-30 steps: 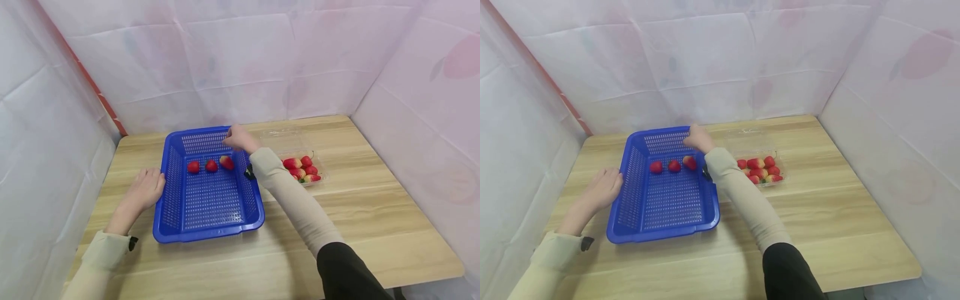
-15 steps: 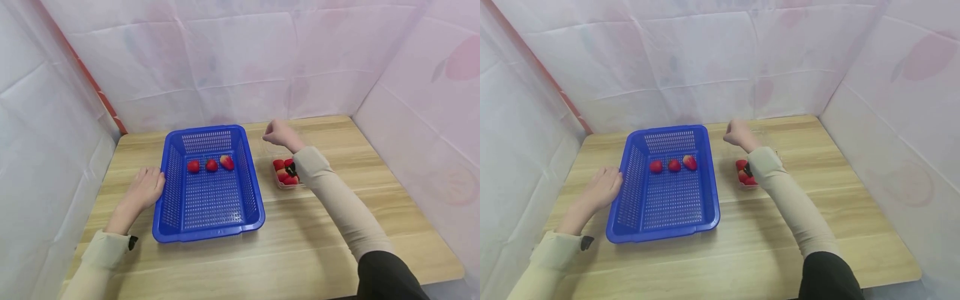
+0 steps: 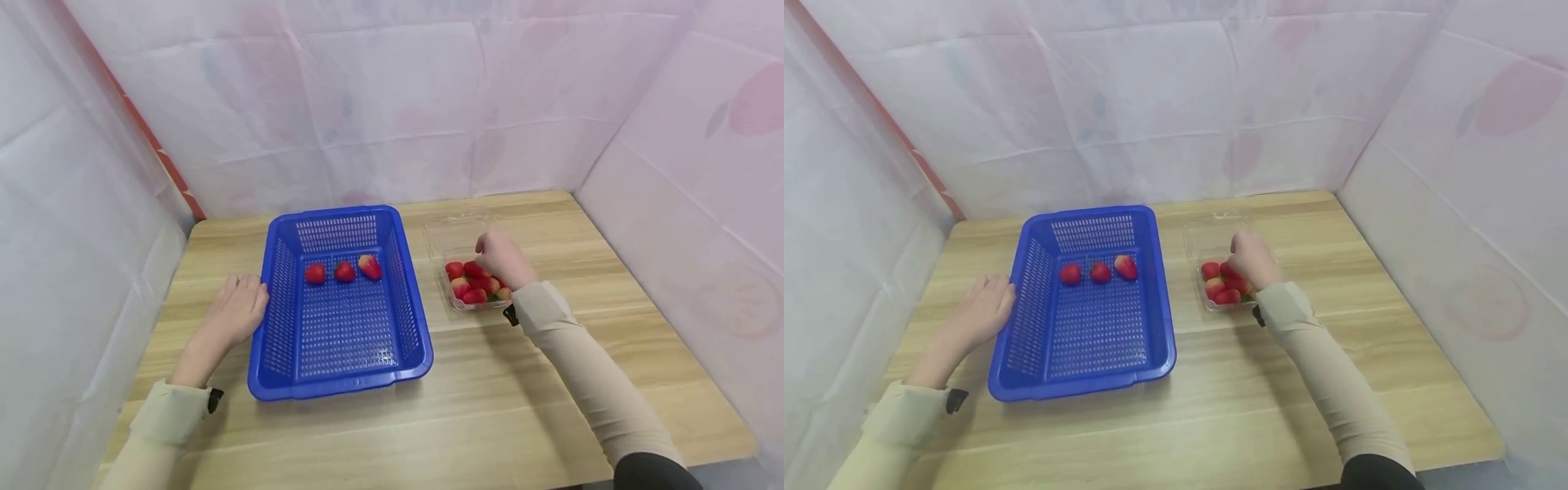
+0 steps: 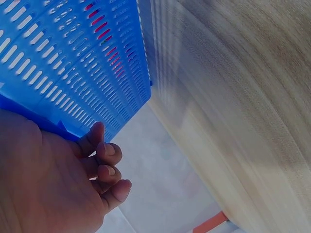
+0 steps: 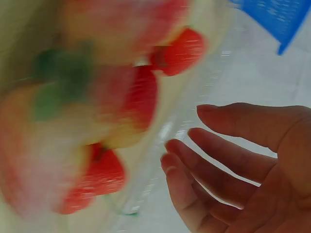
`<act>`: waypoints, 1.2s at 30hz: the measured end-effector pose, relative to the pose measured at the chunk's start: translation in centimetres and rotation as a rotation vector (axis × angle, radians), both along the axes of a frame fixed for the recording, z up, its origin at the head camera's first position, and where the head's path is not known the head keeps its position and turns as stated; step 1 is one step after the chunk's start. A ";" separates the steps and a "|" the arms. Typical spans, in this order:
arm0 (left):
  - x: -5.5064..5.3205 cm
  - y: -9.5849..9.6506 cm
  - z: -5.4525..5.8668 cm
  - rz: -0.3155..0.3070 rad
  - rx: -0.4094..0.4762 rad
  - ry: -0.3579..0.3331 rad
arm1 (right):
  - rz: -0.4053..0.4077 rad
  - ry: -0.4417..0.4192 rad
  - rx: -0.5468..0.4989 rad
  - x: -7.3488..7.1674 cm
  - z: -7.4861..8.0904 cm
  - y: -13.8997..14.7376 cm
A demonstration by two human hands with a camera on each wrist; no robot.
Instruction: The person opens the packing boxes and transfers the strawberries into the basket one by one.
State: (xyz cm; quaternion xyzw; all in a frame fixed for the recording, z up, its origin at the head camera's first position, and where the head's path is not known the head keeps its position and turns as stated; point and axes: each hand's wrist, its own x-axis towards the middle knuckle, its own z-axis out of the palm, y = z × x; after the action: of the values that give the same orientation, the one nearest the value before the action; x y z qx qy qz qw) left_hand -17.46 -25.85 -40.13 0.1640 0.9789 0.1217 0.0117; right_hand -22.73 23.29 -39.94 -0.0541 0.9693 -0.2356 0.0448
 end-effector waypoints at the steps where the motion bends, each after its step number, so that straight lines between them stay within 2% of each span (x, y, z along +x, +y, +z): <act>1: 0.0 0.0 0.0 -0.002 0.003 0.002 | -0.007 0.008 0.002 0.1 -0.4 0.2; 5: 0.0 -0.1 0.2 0.001 0.009 -0.005 | -0.016 0.035 0.019 0.4 -1.6 0.4; 10: 0.0 -0.1 0.2 -0.005 -0.001 0.001 | -0.034 0.035 0.039 0.8 -2.5 0.1; 16: -0.1 0.0 0.3 0.001 0.007 0.007 | -0.037 0.163 0.076 1.2 -3.3 -0.4; 19: -0.2 0.0 0.3 0.004 0.005 0.000 | -0.036 0.185 0.066 1.5 -3.7 -0.7; 22: -0.2 0.0 0.3 0.006 0.004 -0.006 | -0.049 0.156 0.052 1.6 -4.0 -0.9; 29: -0.2 0.1 0.3 0.012 0.004 -0.017 | -0.097 0.000 0.064 1.3 -4.6 -1.0; 36: -0.1 0.1 0.3 0.010 0.000 -0.025 | -0.094 0.011 0.048 1.4 -4.7 -1.0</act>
State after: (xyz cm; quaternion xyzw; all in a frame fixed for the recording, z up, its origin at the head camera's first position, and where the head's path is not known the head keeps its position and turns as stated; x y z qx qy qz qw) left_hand -17.61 -25.78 -39.80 0.1577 0.9794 0.1237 0.0235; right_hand -21.28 22.27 -44.66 -0.0088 0.9764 -0.2136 0.0297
